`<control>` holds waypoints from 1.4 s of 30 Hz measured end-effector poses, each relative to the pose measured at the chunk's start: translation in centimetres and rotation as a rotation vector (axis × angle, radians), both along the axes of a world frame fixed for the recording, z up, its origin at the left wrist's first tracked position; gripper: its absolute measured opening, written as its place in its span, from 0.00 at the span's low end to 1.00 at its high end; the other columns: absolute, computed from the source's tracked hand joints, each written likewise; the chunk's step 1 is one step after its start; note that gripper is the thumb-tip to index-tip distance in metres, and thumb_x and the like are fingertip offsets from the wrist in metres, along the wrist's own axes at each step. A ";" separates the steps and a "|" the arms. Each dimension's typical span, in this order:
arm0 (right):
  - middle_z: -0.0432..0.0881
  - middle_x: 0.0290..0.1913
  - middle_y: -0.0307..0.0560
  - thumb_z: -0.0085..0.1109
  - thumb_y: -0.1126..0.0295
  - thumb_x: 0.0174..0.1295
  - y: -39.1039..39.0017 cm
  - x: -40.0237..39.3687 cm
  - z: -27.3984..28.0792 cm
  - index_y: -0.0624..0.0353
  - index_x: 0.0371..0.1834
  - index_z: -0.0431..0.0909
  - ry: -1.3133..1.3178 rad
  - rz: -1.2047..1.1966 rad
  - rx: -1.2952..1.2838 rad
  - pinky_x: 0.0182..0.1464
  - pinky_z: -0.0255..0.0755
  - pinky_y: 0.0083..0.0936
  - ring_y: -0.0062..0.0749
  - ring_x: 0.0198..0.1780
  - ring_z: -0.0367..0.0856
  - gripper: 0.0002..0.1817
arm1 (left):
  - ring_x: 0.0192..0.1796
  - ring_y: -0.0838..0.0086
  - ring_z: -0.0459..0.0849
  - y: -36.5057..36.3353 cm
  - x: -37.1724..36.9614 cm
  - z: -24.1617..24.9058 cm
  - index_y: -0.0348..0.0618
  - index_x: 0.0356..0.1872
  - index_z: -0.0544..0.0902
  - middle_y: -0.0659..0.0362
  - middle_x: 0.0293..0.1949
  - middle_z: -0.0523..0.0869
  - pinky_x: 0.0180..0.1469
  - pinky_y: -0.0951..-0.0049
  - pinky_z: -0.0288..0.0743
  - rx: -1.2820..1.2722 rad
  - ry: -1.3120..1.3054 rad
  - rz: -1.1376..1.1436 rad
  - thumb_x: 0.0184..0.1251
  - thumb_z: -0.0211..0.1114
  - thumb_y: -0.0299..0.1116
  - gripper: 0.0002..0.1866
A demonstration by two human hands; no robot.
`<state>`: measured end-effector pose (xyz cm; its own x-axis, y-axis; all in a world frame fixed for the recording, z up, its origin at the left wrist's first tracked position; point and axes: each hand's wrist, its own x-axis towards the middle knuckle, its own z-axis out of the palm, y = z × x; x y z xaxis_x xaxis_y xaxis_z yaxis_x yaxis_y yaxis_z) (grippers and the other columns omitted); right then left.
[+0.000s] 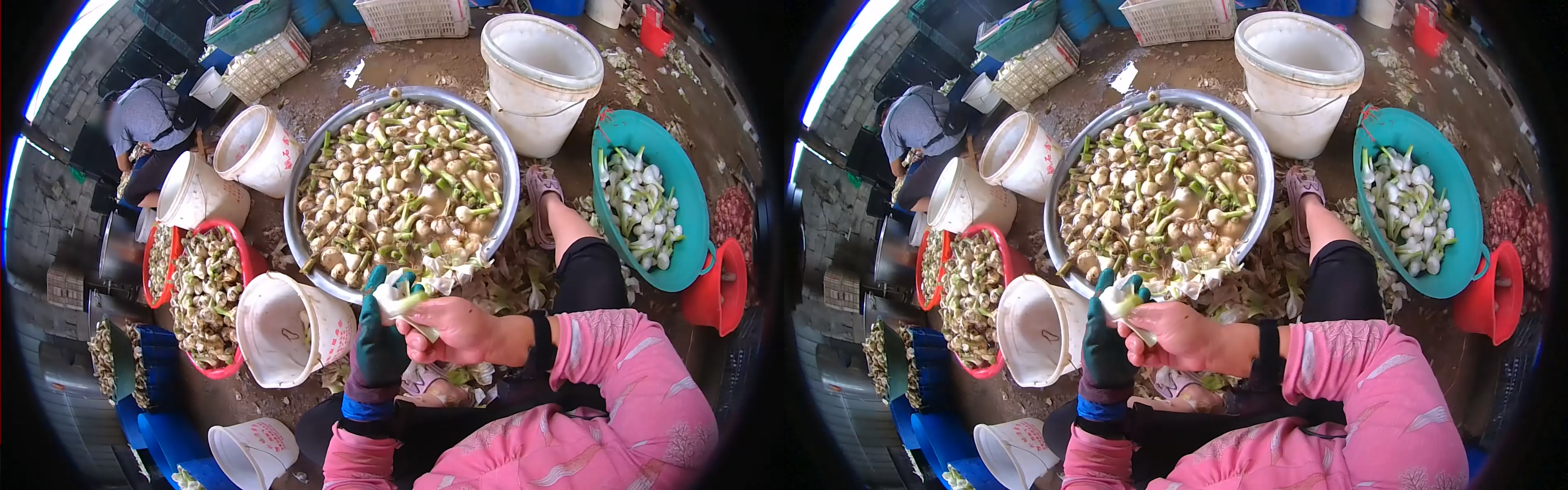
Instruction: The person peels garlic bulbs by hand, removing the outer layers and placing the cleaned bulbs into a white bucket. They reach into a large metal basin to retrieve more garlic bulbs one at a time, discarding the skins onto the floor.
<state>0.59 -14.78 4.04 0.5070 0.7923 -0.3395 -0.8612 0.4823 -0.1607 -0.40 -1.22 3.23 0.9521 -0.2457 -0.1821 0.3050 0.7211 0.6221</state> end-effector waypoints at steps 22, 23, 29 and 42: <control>0.67 0.14 0.38 0.45 0.66 0.57 -4.2 2.8 1.5 0.62 0.21 0.73 -1.123 0.255 -0.602 0.25 0.61 0.20 0.18 0.19 0.63 0.13 | 0.12 0.83 0.64 5.1 0.3 0.1 0.44 0.29 0.73 0.64 0.15 0.71 0.13 0.85 0.59 0.070 0.174 0.183 0.66 0.46 0.40 0.13; 0.69 0.16 0.40 0.47 0.62 0.57 -4.1 2.8 2.1 0.62 0.22 0.73 -1.242 0.322 -0.691 0.26 0.62 0.23 0.22 0.20 0.66 0.15 | 0.12 0.83 0.64 5.1 0.3 0.2 0.44 0.29 0.73 0.64 0.15 0.71 0.13 0.85 0.59 0.061 0.172 0.189 0.66 0.46 0.40 0.13; 0.68 0.51 0.58 0.60 0.47 0.44 -4.7 4.0 0.6 0.64 0.54 0.63 -1.738 -0.237 -1.302 0.55 0.61 0.31 0.47 0.54 0.67 0.39 | 0.13 0.78 0.68 4.0 -0.9 1.6 0.39 0.30 0.76 0.59 0.12 0.72 0.17 0.81 0.62 0.698 0.019 0.122 0.67 0.41 0.42 0.19; 0.72 0.46 0.55 0.52 0.68 0.47 -1.2 1.6 -1.3 0.55 0.54 0.61 -2.242 -0.250 -1.336 0.54 0.57 0.49 0.41 0.53 0.70 0.27 | 0.14 0.80 0.69 2.3 -0.8 1.2 0.39 0.30 0.77 0.60 0.14 0.74 0.18 0.83 0.61 0.668 -0.004 -0.027 0.66 0.45 0.44 0.19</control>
<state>2.19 -15.95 2.72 0.6016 0.6457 0.4703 0.7988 -0.4854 -0.3554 -1.21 1.05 4.41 0.9483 -0.1049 -0.2995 0.3140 0.1724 0.9336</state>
